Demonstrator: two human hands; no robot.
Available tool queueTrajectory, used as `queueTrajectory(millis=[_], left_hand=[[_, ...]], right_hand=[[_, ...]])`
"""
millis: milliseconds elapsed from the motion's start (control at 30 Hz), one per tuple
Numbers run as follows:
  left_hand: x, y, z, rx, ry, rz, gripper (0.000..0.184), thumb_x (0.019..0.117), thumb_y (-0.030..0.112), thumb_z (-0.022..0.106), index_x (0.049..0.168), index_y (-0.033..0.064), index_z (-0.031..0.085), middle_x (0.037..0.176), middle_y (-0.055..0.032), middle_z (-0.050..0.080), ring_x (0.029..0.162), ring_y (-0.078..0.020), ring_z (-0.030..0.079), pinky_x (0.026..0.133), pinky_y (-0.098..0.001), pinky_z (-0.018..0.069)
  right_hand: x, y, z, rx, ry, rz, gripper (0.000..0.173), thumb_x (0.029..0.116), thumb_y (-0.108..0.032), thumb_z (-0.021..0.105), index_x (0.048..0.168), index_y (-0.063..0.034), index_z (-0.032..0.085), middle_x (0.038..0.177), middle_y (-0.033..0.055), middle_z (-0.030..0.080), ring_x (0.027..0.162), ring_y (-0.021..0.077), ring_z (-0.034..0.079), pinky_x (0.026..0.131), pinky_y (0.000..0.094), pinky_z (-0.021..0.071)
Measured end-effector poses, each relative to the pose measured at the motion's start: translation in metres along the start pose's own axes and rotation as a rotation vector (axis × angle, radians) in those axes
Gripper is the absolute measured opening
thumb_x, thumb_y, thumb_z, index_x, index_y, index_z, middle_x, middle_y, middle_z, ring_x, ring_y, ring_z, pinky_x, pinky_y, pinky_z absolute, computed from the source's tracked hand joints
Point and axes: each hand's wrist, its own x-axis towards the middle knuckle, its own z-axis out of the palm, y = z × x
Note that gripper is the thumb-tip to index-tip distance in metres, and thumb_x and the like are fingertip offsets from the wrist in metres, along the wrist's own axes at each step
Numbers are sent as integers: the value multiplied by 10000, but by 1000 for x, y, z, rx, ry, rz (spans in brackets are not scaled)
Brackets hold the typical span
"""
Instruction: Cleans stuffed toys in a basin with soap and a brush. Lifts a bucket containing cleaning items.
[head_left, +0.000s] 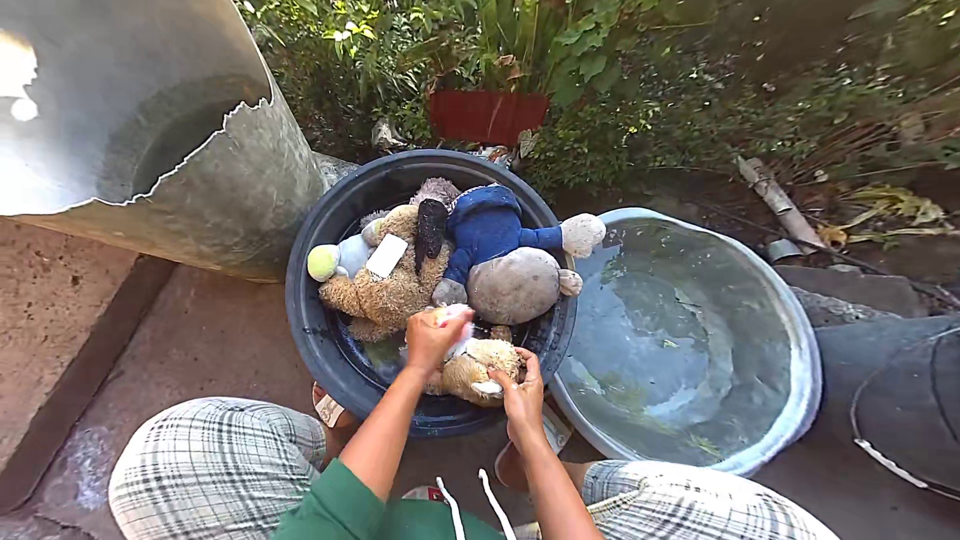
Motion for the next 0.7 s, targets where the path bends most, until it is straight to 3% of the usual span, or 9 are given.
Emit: queueTrajectory(millis=[67,133,200,300,367,467,533,633,700], left_hand=[[-22,48,9,20,25,167,380,883,366,737,748,12,718,700,-117,680,709,-273,679,720,-542,545],[-41,56,21,120,-30,258,453,883,445,698,697,33,674,641,-100,641,653,-276,659,642,-536,513],[-48,15,24,298,-138,136,515,916,510,643,767,23,718,749,-160,701,782,-345,706,734,-593,532],[-36,-41,-2,568,-307,-275,593,970,608,539,1023,56,749,1087,-200,730,1111,-385,680,937,-634,500],[-28,-16,-8,517,-207,-214,594,976,586,545,960,24,736,1007,-207,722,1046,-384,686,905,-614,507],[-36,43,14,211,-40,195,441,912,411,677,738,7,713,711,-148,688,739,-323,694,724,-576,536],[-46,38,33,125,-76,286,435,884,427,682,715,27,709,670,-123,676,695,-299,688,688,-568,532],[-47,-22,27,317,-249,-21,530,943,518,612,888,12,760,899,-203,734,946,-385,709,872,-629,523],[-35,-31,13,402,-259,-151,570,958,563,564,916,21,734,968,-201,722,1010,-389,689,885,-633,504]], right_hand=[[4,-3,4,10,29,-25,536,812,-35,693,1323,6,539,1237,173,619,1105,212,612,910,429,510],[6,-7,6,0,63,-88,427,886,-94,629,1293,17,565,1165,136,654,1060,161,626,909,387,513],[9,-9,3,19,99,-104,424,861,-51,664,1266,39,575,1142,158,653,1033,181,633,888,386,521],[13,-8,-6,110,160,0,488,807,64,702,1275,40,566,1182,209,623,1056,253,621,883,434,521],[15,-10,-6,135,165,10,482,828,64,692,1289,41,554,1190,212,619,1059,251,620,884,427,521],[7,-4,-3,102,150,-1,469,826,26,691,1274,41,550,1149,190,630,1024,220,628,860,407,525],[6,-4,-3,40,156,-39,426,864,-41,669,1269,33,559,1120,164,643,1012,197,625,860,402,515],[6,-3,-7,-63,98,-59,579,804,-2,752,1346,35,550,1278,227,625,1184,311,600,980,522,481],[7,-3,-10,-99,19,-84,623,776,17,764,1355,24,534,1315,220,608,1200,306,596,980,508,488]])
